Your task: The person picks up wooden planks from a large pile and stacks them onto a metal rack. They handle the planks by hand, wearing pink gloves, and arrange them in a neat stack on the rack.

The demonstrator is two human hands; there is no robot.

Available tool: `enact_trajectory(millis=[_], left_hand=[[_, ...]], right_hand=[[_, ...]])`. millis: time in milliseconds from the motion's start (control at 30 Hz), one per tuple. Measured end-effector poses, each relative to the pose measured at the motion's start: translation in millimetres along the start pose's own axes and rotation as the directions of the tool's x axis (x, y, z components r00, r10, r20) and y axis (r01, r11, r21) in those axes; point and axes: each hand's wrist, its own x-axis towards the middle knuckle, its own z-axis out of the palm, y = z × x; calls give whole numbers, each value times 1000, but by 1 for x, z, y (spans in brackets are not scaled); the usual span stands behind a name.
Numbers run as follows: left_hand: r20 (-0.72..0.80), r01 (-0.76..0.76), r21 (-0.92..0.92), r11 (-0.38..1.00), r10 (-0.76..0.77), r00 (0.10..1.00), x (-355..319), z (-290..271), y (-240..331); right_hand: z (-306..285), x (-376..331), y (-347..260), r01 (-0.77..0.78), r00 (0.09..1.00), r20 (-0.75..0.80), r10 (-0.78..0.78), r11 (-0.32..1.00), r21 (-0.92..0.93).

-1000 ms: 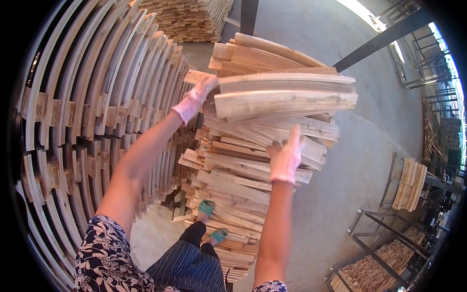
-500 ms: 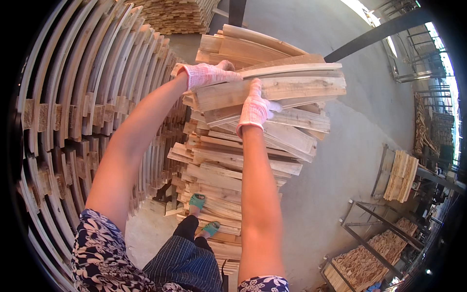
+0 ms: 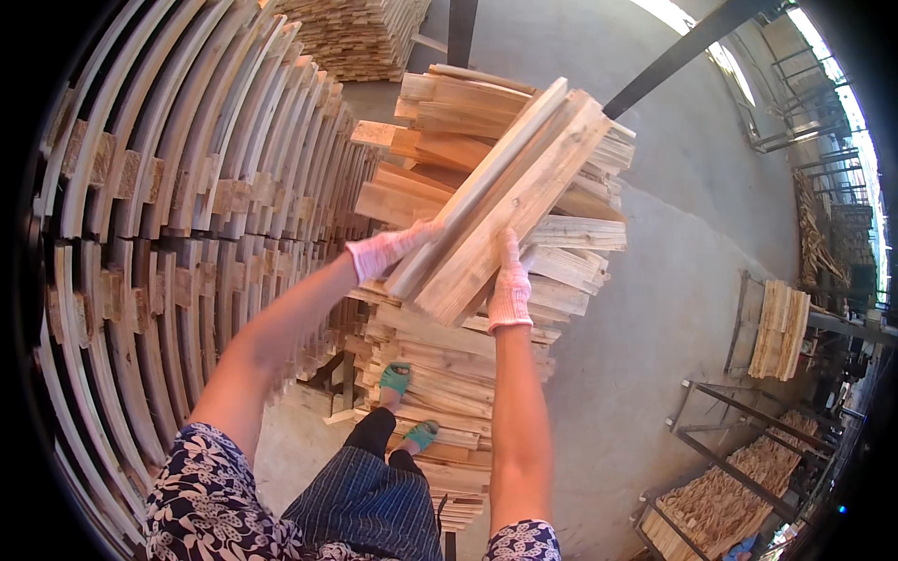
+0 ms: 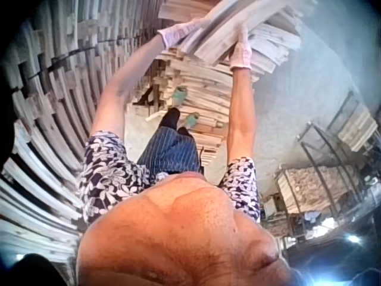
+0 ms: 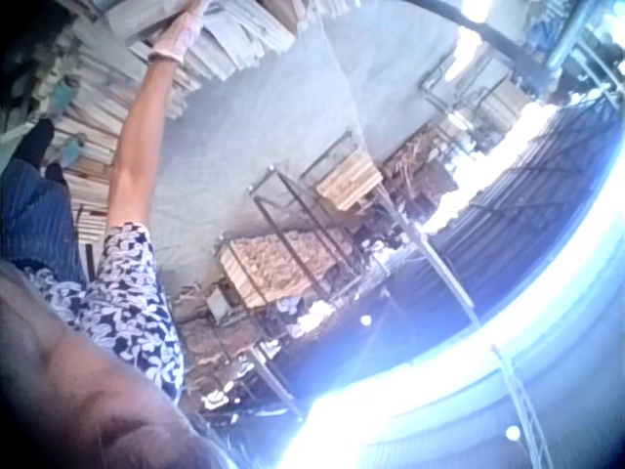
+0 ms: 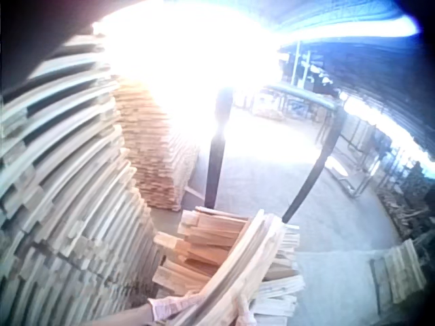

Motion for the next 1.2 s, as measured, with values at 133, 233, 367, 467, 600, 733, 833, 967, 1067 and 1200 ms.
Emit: enact_trajectory(millis=[133, 233, 367, 467, 600, 733, 833, 967, 1067, 1200], left_hand=[[-45, -34, -155, 987, 27, 999, -10, 12, -49], [-93, -14, -80, 997, 7, 996, -28, 47, -38], [154, -44, -569, 821, 160, 975, -93, 86, -82], [181, -194, -377, 906, 277, 944, -176, 123, -114], [-71, 42, -633, 773, -112, 991, -174, 156, -164], [-169, -121, -228, 966, 83, 982, -163, 176, -159], [-167, -68, -176, 982, 38, 985, -175, 174, -152], [-194, 54, -112, 992, -75, 978, -247, 208, -127], [-212, 87, -175, 981, -124, 969, -311, 226, -142], [-315, 195, -67, 979, -206, 927, -387, 240, -129]], right_hand=[[-4, -4, -6, -37, 978, 205, 26, 998, 52], [-24, -20, -15, -206, 941, 293, 170, 974, 96], [-40, -120, -43, -241, 936, 261, 234, 970, -6], [-69, -200, -55, -252, 925, 245, 291, 951, -178], [-99, -214, -9, -398, 878, 228, 420, 907, -139], [-98, -206, 52, -138, 985, 100, 143, 989, -59], [-107, -217, 42, -321, 917, 245, 315, 947, -16], [-125, -284, 54, -102, 959, 245, 141, 981, -163], [-115, -348, 44, -283, 925, 233, 300, 953, -107], [-96, -417, 21, -380, 870, 305, 387, 921, -84]])
